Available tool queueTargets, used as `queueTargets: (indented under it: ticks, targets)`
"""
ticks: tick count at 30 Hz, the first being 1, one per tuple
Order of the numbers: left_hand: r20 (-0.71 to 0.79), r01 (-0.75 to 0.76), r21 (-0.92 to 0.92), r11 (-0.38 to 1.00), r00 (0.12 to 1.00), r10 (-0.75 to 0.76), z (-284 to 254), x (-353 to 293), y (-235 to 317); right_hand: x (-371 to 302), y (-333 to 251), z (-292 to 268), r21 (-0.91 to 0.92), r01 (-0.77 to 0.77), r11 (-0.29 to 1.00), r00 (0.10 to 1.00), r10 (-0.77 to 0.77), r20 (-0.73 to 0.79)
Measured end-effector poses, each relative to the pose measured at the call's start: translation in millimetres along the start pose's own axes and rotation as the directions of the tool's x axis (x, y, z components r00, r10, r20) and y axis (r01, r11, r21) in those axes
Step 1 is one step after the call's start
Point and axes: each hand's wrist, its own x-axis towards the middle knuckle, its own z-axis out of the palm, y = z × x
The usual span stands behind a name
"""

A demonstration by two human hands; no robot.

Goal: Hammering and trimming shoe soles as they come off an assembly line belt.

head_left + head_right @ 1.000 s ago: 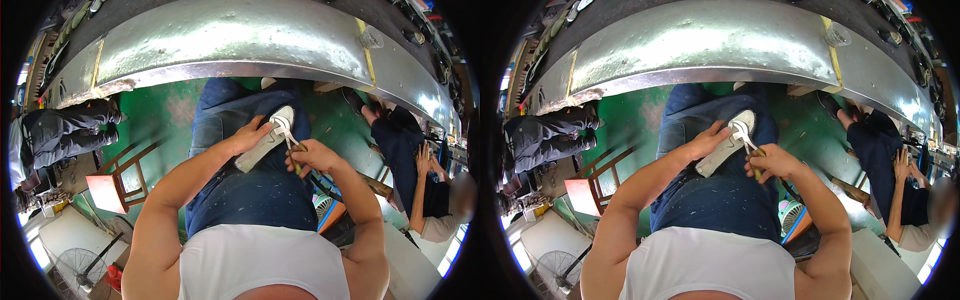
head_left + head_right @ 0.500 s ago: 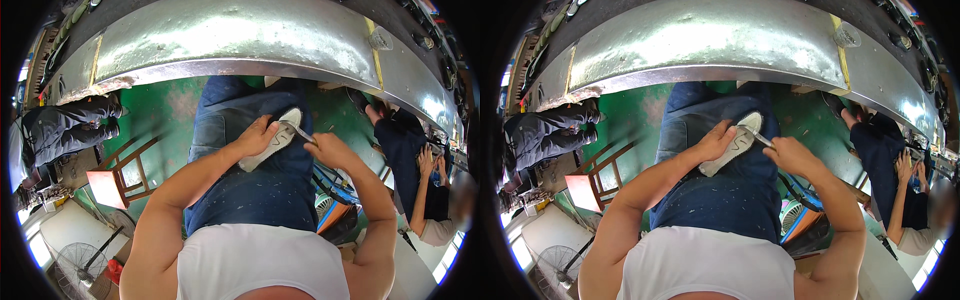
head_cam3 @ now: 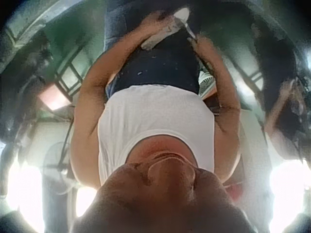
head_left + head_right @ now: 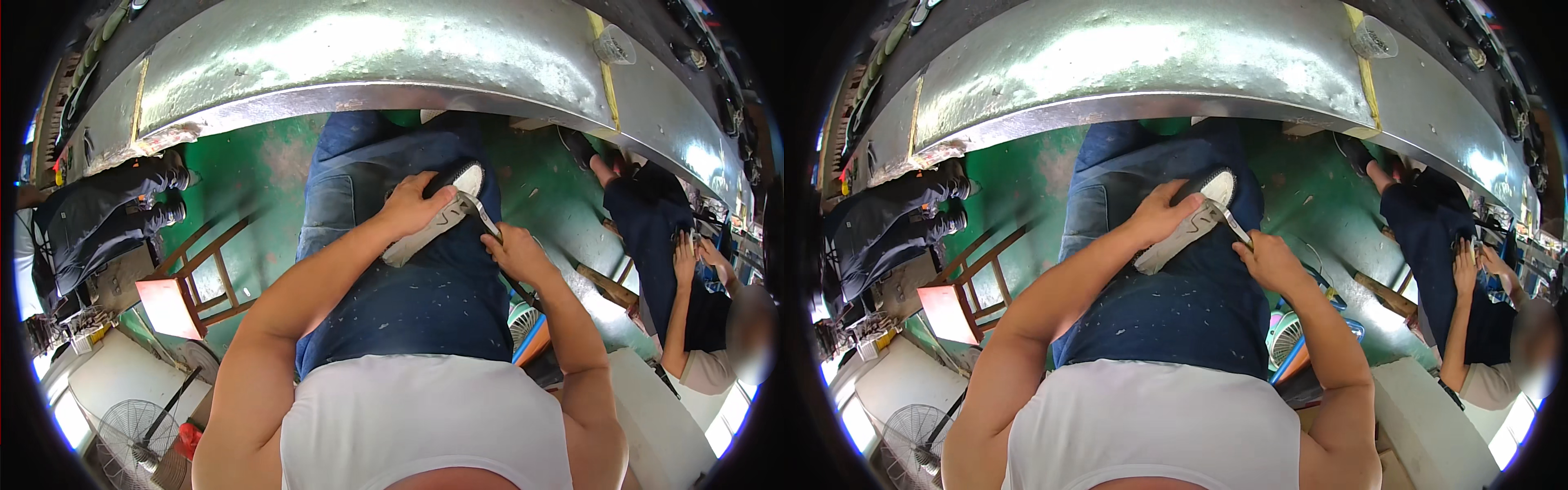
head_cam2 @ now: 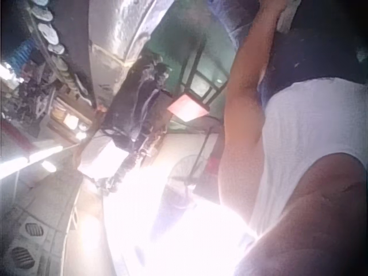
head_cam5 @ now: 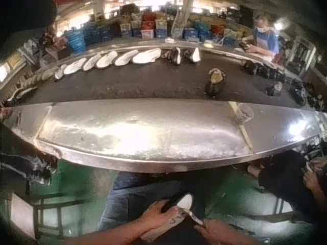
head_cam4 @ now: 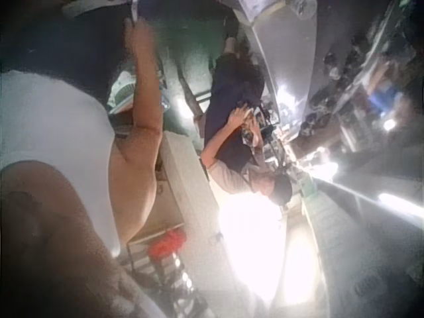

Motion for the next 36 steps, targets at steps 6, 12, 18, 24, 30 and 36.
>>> queueTargets:
  ticks: [6, 12, 18, 24, 30, 36]
  targets:
    - [0.025, 0.173, -0.072, 0.982, 0.985, -0.171, -1, -2, 13, -13, -5, -36, 0.477, -0.324, 0.817, 0.929, 0.178, 0.325]
    - [0.072, 0.145, -0.018, 0.989, 0.987, -0.144, -4, 3, 12, 22, -20, -5, -0.055, 0.138, 0.989, 0.968, -0.147, -0.201]
    - [0.090, 0.163, -0.067, 0.984, 0.983, -0.157, -3, 3, 3, 10, -36, -3, 0.022, 0.318, 0.948, 0.879, -0.286, -0.382]
    - [0.147, 0.183, -0.158, 0.970, 0.976, -0.160, -7, 5, 3, 3, -42, -19, 0.058, 0.165, 0.985, 0.970, -0.152, -0.192]
    - [0.209, 0.095, -0.096, 0.991, 0.975, -0.073, -19, 4, 8, 15, -40, -7, -0.254, 0.078, 0.964, 0.978, -0.123, -0.166]
    - [0.025, -0.149, 0.065, 0.987, 0.989, 0.147, -19, -5, -12, -1, -37, -43, 0.032, 0.145, 0.989, 0.970, -0.135, -0.203]
